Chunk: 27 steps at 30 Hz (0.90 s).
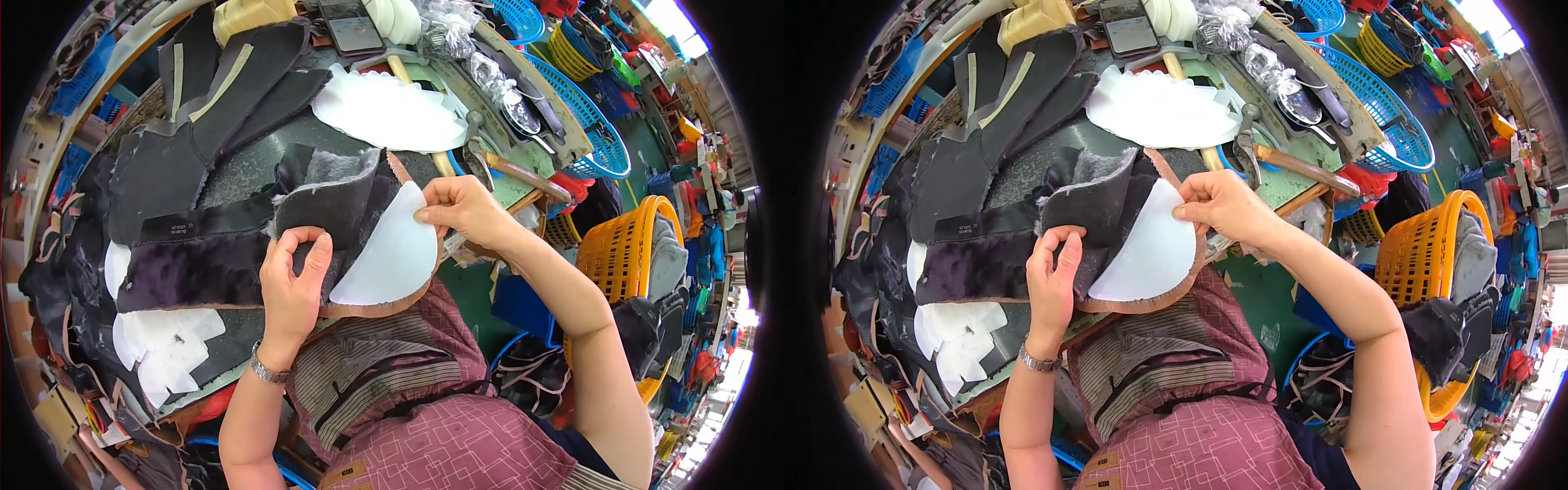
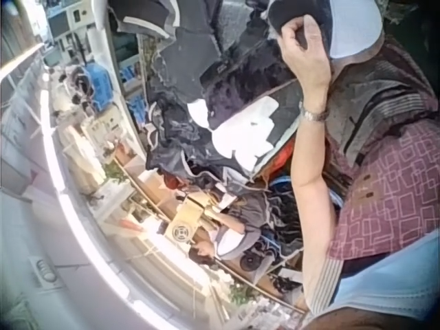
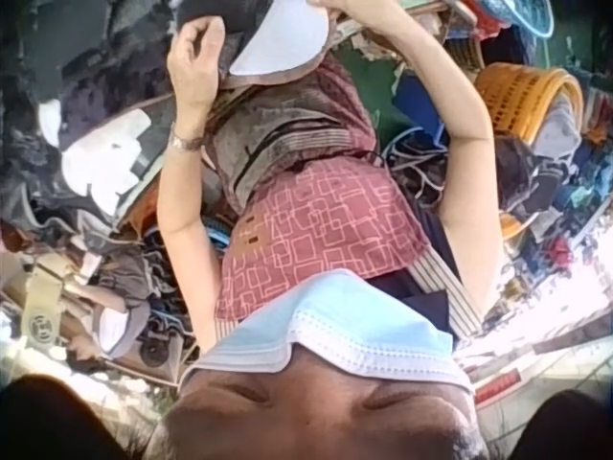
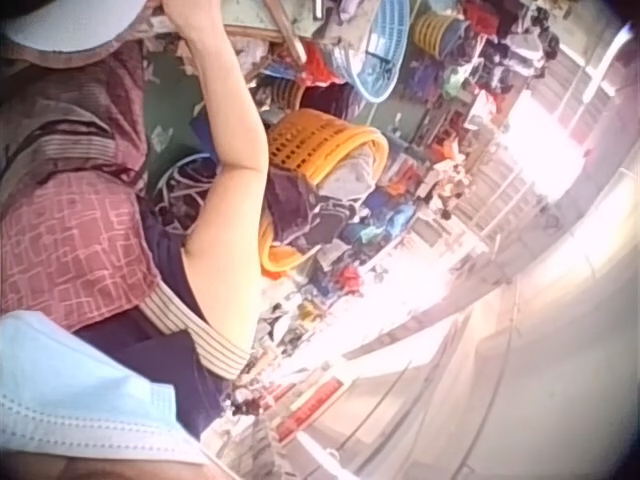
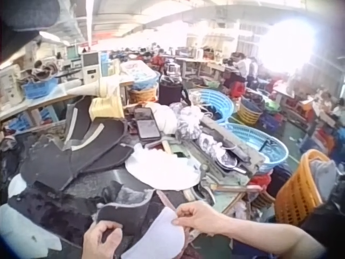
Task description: The recorder aligns and presses together leather and fabric components to assemble a shoe upper at a factory workbench.
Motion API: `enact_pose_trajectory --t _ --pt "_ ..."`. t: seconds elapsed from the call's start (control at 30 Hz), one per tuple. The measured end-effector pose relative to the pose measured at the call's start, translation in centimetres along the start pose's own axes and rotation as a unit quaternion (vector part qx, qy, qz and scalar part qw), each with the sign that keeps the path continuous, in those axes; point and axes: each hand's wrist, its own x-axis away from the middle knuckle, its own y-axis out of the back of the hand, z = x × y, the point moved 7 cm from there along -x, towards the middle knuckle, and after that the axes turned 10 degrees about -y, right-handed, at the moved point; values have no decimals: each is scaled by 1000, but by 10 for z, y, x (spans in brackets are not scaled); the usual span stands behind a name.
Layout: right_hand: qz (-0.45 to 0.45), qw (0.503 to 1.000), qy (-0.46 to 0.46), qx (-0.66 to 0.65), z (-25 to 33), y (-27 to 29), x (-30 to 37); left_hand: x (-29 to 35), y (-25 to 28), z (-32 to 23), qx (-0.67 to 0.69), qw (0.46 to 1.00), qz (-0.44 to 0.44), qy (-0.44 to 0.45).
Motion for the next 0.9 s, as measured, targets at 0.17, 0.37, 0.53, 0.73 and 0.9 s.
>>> enact_pose_trajectory --t 0.17,0.37,0.53,0.73,0.9 --pt "-36 996 5 83 -4 3 -3 1 -11 -15 -125 990 42 -54" --pt "-71 992 11 106 1 0 1 10 -23 -18 -181 977 93 -72" --pt "-82 979 29 183 6 -1 1 16 -28 -18 -211 967 121 -77" --pt "-192 882 180 392 25 -20 10 20 -28 -17 -224 962 116 -101" --pt "-261 842 93 463 33 -6 14 22 -26 -14 -248 955 117 -110"
